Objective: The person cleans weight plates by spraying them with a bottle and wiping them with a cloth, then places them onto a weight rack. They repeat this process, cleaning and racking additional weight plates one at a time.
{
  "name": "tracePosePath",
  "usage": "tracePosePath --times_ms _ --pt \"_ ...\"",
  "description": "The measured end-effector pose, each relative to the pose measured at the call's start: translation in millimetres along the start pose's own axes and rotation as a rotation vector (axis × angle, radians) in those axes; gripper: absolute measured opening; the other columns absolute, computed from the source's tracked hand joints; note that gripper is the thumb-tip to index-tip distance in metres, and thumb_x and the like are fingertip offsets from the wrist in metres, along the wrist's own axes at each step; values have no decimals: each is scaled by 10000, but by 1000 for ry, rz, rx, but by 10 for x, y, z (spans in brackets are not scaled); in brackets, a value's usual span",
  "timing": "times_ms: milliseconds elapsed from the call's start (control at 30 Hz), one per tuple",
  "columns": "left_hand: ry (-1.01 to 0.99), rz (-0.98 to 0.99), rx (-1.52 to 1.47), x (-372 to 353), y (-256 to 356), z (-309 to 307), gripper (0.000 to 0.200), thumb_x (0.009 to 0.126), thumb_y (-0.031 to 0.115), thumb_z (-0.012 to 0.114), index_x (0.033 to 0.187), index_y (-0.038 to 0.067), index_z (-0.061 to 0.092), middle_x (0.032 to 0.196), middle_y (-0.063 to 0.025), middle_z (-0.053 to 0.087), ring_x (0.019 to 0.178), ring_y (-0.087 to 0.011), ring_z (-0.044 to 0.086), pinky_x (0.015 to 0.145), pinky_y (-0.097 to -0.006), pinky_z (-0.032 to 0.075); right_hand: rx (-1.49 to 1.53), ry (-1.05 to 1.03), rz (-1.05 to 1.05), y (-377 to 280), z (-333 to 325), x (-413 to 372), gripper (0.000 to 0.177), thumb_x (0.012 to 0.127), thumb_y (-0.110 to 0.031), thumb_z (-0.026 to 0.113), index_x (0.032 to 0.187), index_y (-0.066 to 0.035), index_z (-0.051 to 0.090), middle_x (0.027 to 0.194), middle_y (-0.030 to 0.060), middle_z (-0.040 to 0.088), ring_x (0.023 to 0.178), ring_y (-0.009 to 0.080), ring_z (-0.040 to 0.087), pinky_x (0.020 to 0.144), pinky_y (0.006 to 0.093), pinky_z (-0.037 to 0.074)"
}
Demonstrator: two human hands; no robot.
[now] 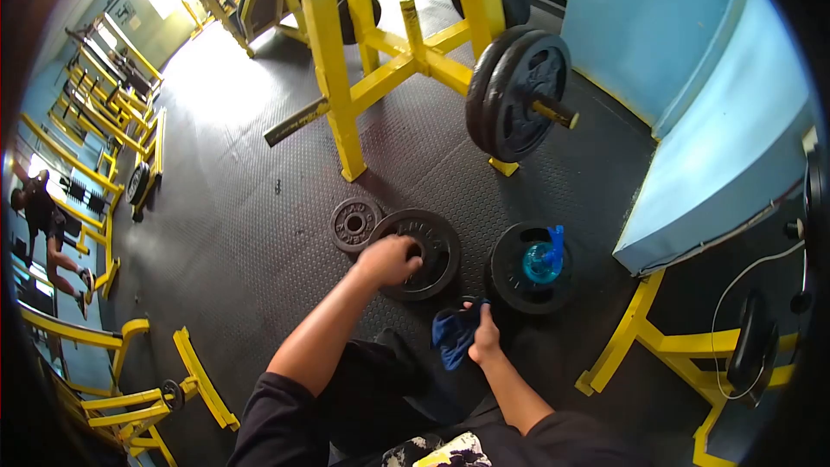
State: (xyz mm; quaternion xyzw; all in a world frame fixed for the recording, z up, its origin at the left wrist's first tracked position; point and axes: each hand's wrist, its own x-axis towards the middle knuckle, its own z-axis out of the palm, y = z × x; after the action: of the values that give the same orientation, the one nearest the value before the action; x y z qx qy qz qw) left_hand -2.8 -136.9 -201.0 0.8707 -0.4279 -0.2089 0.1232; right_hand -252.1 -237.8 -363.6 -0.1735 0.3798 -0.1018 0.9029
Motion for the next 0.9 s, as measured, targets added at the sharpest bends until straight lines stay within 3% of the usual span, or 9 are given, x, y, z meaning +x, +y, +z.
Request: tracePosePath --times_ms 33,133,200,300,500,600,667,767,900 --pt "-29 25 30 36 31 256 480 847 355 653 1172 3 619 1137 -241 647 1071 -398 619 935 -467 497 143 25 22 -203 108 -187 531 990 -544 478 1146 -64 644 1048 72 698 978 258 674 900 415 545" --pt "-13 -38 77 81 276 919 451 819 349 689 1058 -22 599 1048 -249 648 1037 -391 634 908 -461 516 286 -70 72 -414 -27 -279 417 968 -403 600 1171 -40 618 1068 81 686 981 256 675 921 416 542" --pt "60 -122 112 143 444 1186 436 803 326 735 1031 -17 593 1026 -228 648 1002 -374 654 864 -441 540 -63 20 -170 -294 -222 -112 387 885 -194 711 1211 -27 588 1113 112 666 966 266 676 895 415 554" --pt "93 -190 205 296 584 1402 429 799 296 757 1034 -15 577 1025 -220 642 980 -368 664 835 -425 554 -104 177 -169 -228 -274 -86 292 848 -60 696 1114 24 610 1064 138 680 924 271 691 836 405 579" --pt "59 -364 34 444 592 1655 514 766 199 812 1105 -16 491 1072 -235 635 1042 -391 649 871 -446 547 216 154 -13 -234 -370 24 276 853 -52 679 1095 48 589 1005 146 680 854 294 692 795 411 584" --pt "109 -351 126 555 384 1859 545 771 205 811 1108 -19 447 1120 -250 622 1013 -396 661 850 -443 565 100 229 -39 -247 -389 -48 324 863 -51 664 1156 46 566 1064 142 663 931 282 670 854 400 552" --pt "11 -346 61 518 454 1650 570 754 198 815 1123 -26 443 1119 -254 615 1083 -407 622 898 -463 536 -30 288 -51 -274 -448 -126 380 862 -54 665 1214 30 551 1136 137 639 1018 260 641 916 391 520" --pt "-24 -323 88 445 440 1396 595 734 220 823 1123 -37 454 1128 -259 610 1132 -402 593 940 -460 508 -3 159 -132 -272 -564 -114 399 859 -56 663 1234 14 549 1131 124 644 1004 262 647 909 390 523" --pt "-14 -317 50 183 494 832 628 706 265 820 1135 -53 489 1173 -273 598 1170 -389 566 973 -439 476 -40 162 -72 -333 -485 -186 381 870 -33 636 1242 -1 559 1119 106 654 990 253 656 897 379 531"
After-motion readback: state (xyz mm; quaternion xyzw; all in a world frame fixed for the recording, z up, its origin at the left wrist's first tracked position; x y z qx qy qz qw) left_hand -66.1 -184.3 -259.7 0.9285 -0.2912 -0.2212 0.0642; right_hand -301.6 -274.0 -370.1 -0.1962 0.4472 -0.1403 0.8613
